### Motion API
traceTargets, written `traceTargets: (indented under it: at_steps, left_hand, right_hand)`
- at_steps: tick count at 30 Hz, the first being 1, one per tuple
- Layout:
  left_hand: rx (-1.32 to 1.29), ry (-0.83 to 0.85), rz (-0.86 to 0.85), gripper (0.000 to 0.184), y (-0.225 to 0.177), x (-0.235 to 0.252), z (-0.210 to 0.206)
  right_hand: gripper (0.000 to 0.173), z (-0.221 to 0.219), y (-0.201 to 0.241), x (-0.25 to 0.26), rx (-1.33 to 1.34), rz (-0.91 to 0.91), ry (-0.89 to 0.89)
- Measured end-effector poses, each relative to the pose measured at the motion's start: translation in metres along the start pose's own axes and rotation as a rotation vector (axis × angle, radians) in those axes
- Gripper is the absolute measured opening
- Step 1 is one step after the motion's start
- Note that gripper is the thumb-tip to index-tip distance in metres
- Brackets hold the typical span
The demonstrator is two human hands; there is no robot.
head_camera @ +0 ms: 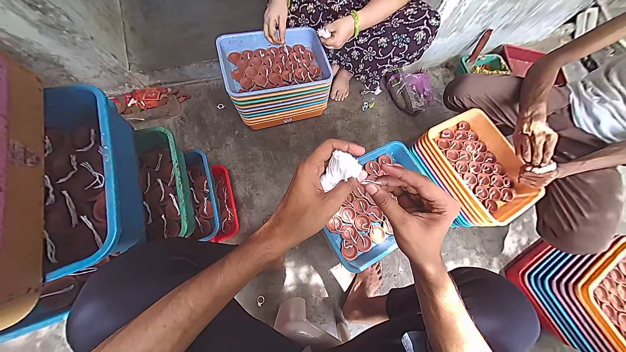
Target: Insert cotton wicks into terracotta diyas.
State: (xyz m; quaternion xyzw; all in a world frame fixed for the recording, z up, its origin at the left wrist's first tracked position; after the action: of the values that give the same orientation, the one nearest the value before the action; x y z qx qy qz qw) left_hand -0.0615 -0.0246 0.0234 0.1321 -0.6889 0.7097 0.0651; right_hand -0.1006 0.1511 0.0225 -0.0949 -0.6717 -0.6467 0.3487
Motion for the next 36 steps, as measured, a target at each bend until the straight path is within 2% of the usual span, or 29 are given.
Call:
traceTargets:
  at_steps: [5, 11, 20, 29, 33, 36]
  left_hand:
    - [-0.022, -0.003, 0.005, 0.038, 0.000, 0.000, 0.001]
    - [-0.023, -0.007, 0.017, 0.038, -0.001, 0.000, 0.002]
    - [-0.019, -0.007, -0.013, 0.036, 0.000, 0.001, 0.003]
    - [-0.005, 0.014, 0.037, 0.027, 0.004, 0.001, 0.006]
    - [-0.014, -0.033, 0.148, 0.024, 0.012, 0.001, 0.010]
    - [-0.065, -0.102, 0.263, 0.023, 0.016, 0.001, 0.015]
  right_hand:
    - [0.033, 0.004, 0.001, 0.001, -0.068, 0.054, 0.014]
    - [0.020, 0.006, 0.005, 0.003, -0.159, 0.120, 0.054]
    - [0.011, 0.008, 0.001, 0.003, -0.170, 0.101, 0.094]
    - [0.012, 0.023, -0.007, 0.009, -0.195, -0.043, 0.049]
    - [0.013, 0.052, -0.022, 0.016, -0.201, -0.206, 0.032]
    - [0.015, 0.079, -0.056, 0.015, -0.241, -0.379, 0.014]
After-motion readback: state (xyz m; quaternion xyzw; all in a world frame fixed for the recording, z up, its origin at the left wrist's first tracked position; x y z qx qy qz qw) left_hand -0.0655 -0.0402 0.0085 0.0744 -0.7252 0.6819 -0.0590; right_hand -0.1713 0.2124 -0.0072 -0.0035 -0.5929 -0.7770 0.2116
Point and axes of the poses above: each hand's wrist, its own x-axis towards the middle knuckle, its own z-axis out of the back of the hand, y = z × x, the point moved 6 cm from there along x, towards the middle knuckle
